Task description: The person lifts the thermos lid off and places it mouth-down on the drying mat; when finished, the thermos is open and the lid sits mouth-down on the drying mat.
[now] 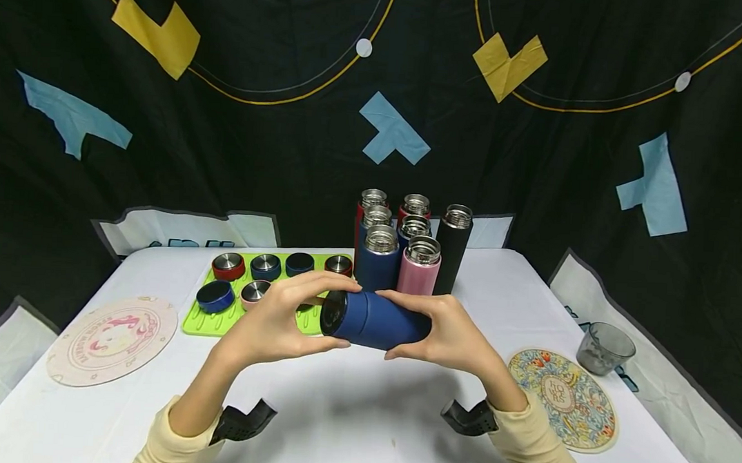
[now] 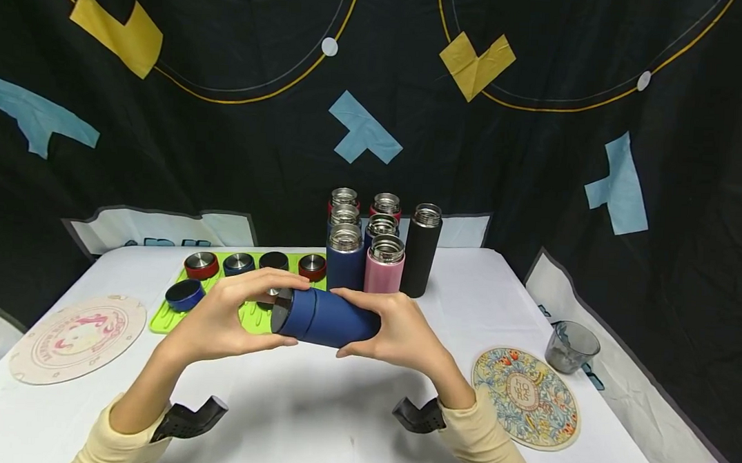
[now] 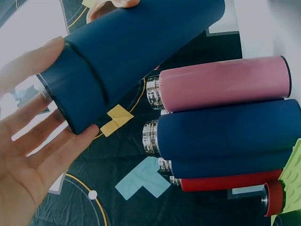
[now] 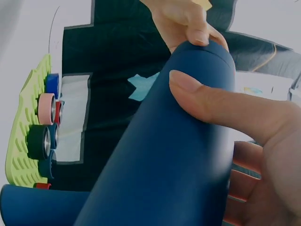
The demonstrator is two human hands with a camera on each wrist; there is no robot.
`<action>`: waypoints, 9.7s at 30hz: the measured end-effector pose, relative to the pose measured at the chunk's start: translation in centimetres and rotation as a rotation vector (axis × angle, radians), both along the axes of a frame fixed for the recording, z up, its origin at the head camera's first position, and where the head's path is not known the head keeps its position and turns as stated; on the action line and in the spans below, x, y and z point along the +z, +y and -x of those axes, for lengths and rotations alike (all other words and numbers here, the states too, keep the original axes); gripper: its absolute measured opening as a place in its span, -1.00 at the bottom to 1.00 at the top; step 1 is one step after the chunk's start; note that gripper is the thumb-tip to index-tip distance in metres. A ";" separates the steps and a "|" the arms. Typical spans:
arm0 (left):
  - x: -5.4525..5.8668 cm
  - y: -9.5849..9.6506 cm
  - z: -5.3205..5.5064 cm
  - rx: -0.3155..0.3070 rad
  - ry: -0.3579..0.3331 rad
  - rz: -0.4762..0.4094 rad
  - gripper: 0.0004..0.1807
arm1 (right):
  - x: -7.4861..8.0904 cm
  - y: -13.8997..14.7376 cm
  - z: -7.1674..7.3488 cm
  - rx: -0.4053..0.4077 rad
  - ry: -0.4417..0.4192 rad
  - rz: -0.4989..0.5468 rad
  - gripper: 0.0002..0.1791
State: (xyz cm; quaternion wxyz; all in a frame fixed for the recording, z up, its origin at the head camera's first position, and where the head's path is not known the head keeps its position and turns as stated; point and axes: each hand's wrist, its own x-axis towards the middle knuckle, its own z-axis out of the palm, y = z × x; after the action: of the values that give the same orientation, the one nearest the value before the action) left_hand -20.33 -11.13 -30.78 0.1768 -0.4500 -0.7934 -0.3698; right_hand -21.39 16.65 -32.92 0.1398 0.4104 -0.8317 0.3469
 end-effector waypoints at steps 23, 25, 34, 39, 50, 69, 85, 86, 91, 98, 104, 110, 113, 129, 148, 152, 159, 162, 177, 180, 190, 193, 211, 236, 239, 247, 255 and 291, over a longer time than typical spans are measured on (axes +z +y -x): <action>0.0 -0.1 -0.1 -0.023 -0.045 0.099 -0.29 | -0.2 0.2 0.4 0.011 0.005 -0.021 -0.12; 0.0 -0.1 -0.1 -0.040 -0.043 0.083 -0.29 | -0.2 0.3 0.4 0.017 -0.013 -0.016 -0.12; -0.2 0.1 0.1 0.033 -0.056 -0.024 -0.29 | -0.1 -0.1 0.1 -0.026 0.134 0.017 -0.12; -0.1 0.3 0.0 0.097 -0.095 -0.044 -0.29 | -0.2 -0.3 0.0 -0.062 0.232 0.001 -0.12; 0.1 -0.1 -0.1 -0.040 -0.052 0.038 -0.27 | -0.2 0.3 0.2 0.003 0.058 0.020 -0.11; -0.2 0.3 -0.1 0.086 -0.135 -0.015 -0.24 | -0.2 -0.3 0.0 -0.088 0.240 -0.006 -0.09; -0.1 0.0 0.1 -0.007 -0.063 0.016 -0.26 | 0.0 0.3 0.1 -0.010 0.085 0.016 -0.10; -0.1 0.1 0.0 0.005 -0.068 0.008 -0.26 | 0.0 0.2 0.0 -0.016 0.106 0.014 -0.11; -0.1 0.3 -0.1 0.066 -0.093 -0.027 -0.26 | 0.1 -0.1 -0.2 -0.056 0.210 0.002 -0.11; -0.1 0.3 -0.1 0.086 -0.093 -0.030 -0.25 | 0.1 0.0 -0.2 -0.072 0.233 -0.001 -0.11; -0.1 0.1 0.1 -0.016 -0.042 0.016 -0.25 | 0.2 0.5 0.0 -0.016 0.060 0.014 -0.09; -0.1 0.0 0.1 -0.036 0.002 0.027 -0.30 | 0.1 0.6 0.2 0.007 -0.002 0.022 -0.11; -0.1 0.0 0.1 -0.012 -0.012 0.007 -0.27 | 0.1 0.5 0.1 -0.012 0.035 0.016 -0.11; 0.0 0.1 -0.1 0.003 -0.070 0.046 -0.22 | -0.1 0.3 0.0 -0.064 0.151 -0.019 -0.09; -0.3 0.3 0.0 0.066 -0.109 -0.028 -0.20 | 0.0 0.1 0.0 -0.062 0.170 -0.012 -0.09; -0.2 0.1 0.1 0.022 -0.087 0.009 -0.16 | 0.1 0.3 0.2 -0.056 0.159 -0.012 -0.08; -0.4 -0.1 0.3 -0.023 -0.063 0.042 -0.20 | -0.1 0.5 0.2 -0.038 0.115 -0.010 -0.09; -0.4 0.0 0.4 -0.013 -0.057 0.031 -0.23 | -0.2 0.4 0.2 -0.047 0.131 -0.013 -0.09; -0.2 0.6 0.3 0.170 -0.201 -0.126 -0.30 | -0.3 -0.4 -0.1 -0.166 0.384 -0.024 -0.09; -0.3 0.6 0.3 0.166 -0.216 -0.116 -0.30 | -0.4 -0.3 -0.1 -0.170 0.372 -0.027 -0.09; -0.4 0.0 0.5 -0.024 -0.078 0.007 -0.23 | -0.3 0.1 0.0 -0.091 0.230 -0.008 -0.08; -0.4 0.0 0.5 -0.024 -0.055 0.005 -0.26 | -0.3 0.0 0.1 -0.083 0.216 -0.004 -0.09; -0.5 0.3 0.7 0.160 -0.182 -0.142 -0.27 | -0.3 0.4 0.2 -0.154 0.280 -0.028 -0.08; -2.5 -2.3 5.6 0.304 -0.261 0.015 -0.21 | -0.3 5.6 2.3 -0.316 0.178 0.331 -0.10; -3.0 -2.4 6.6 0.311 -0.266 0.043 -0.20 | -0.6 6.1 2.7 -0.388 0.185 0.385 -0.11; -5.1 -2.3 9.4 0.330 -0.240 0.135 -0.19 | -0.6 6.4 3.2 -0.511 0.167 0.506 -0.13; -7.0 -1.9 12.1 0.343 -0.219 0.195 -0.22 | 0.2 6.0 2.7 -0.573 0.068 0.579 -0.18; -11.0 0.1 17.3 0.279 -0.273 0.443 -0.28 | -7.5 7.4 10.8 -0.582 -0.249 0.898 -0.19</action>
State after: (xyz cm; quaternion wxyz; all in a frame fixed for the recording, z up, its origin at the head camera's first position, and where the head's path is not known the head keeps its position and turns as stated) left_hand -37.62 -11.03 -41.82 0.0149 -0.3103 -0.9254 -0.2169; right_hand -32.20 24.04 -40.44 0.2919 0.0194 -0.6913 0.6607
